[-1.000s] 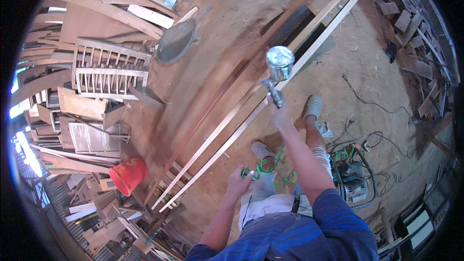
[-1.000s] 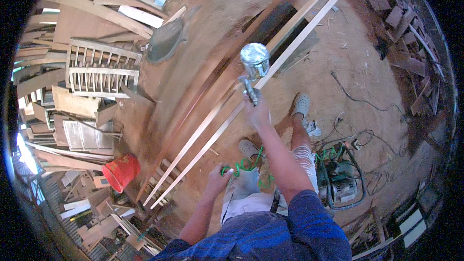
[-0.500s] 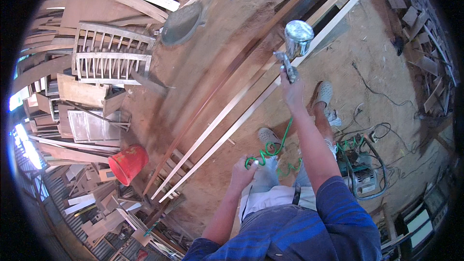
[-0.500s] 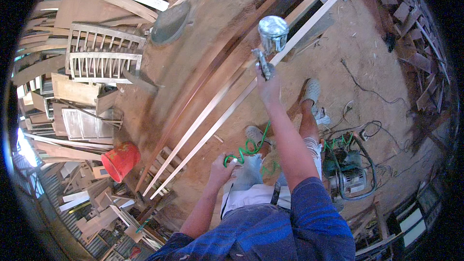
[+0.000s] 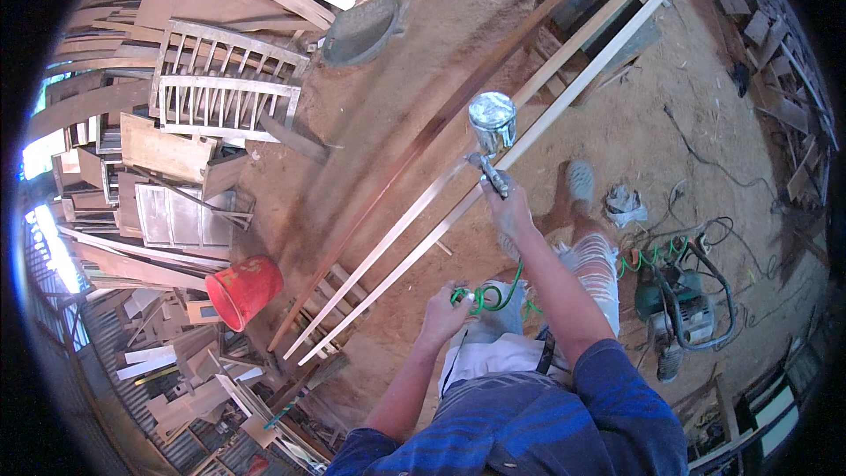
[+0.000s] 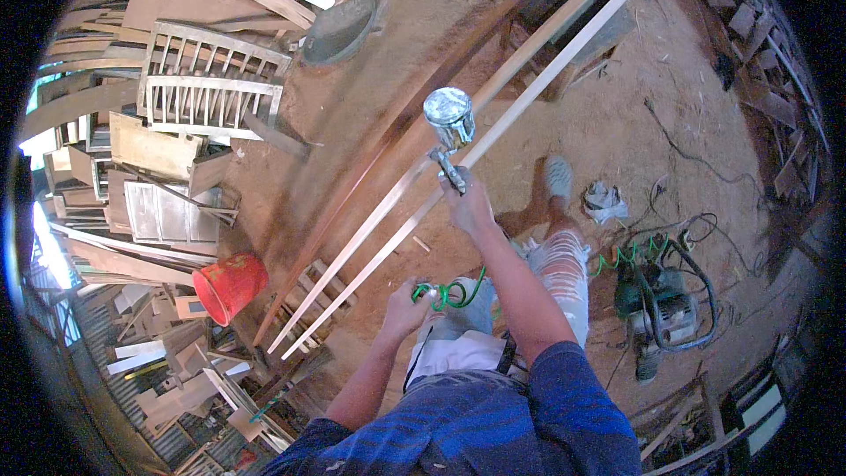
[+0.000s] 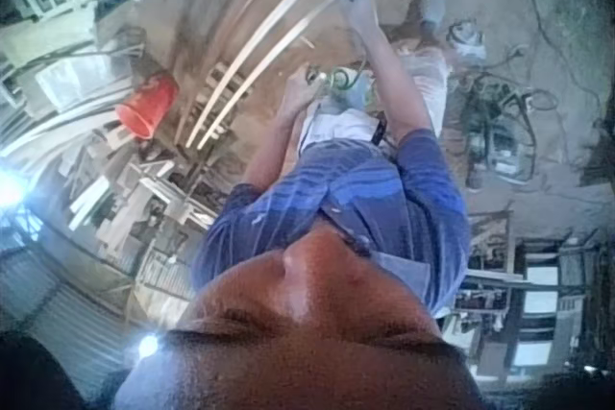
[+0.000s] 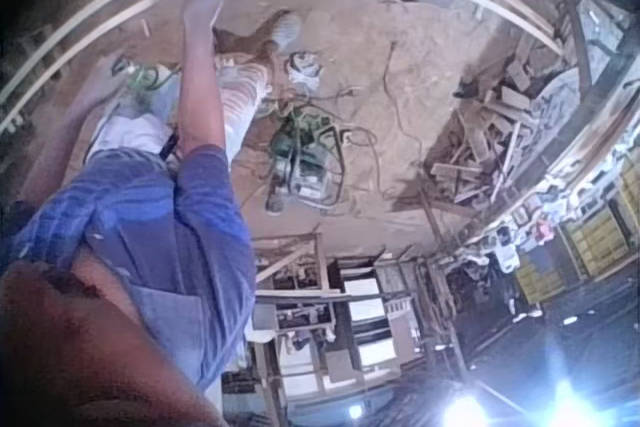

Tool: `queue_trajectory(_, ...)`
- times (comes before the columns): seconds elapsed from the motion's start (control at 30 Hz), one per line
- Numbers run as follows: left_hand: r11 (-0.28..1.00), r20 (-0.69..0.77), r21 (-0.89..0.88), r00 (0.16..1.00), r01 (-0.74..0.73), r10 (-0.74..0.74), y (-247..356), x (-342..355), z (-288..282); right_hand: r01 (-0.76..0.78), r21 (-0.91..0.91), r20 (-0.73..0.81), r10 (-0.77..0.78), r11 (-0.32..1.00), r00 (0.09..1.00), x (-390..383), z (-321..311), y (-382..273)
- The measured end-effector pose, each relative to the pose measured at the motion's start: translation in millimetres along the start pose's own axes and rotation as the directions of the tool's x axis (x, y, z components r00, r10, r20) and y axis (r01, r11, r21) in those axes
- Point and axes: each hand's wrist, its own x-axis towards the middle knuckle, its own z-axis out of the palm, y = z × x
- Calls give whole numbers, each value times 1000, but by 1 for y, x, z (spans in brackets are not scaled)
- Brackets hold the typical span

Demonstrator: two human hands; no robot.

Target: The person uses a spray gun to apply a finish to long wooden boards, moving the sprayer along the length of each board one by one while standing in a workshop.

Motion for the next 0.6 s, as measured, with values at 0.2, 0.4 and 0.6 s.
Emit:
queue_trajectory(0.2,1000,32,-16,999,-14,14,-4,-12,8,65,40,-155,-58,997,986,30,-27,2)
queue_trajectory(0.4,999,12,-29,1000,-29,29,5,-17,18,-17,99,-315,48,995,948,75,-73,7)
queue_trajectory(0.6,995,-115,-20,989,-95,92,-40,-15,25,65,71,-469,-24,995,883,67,-55,-11)
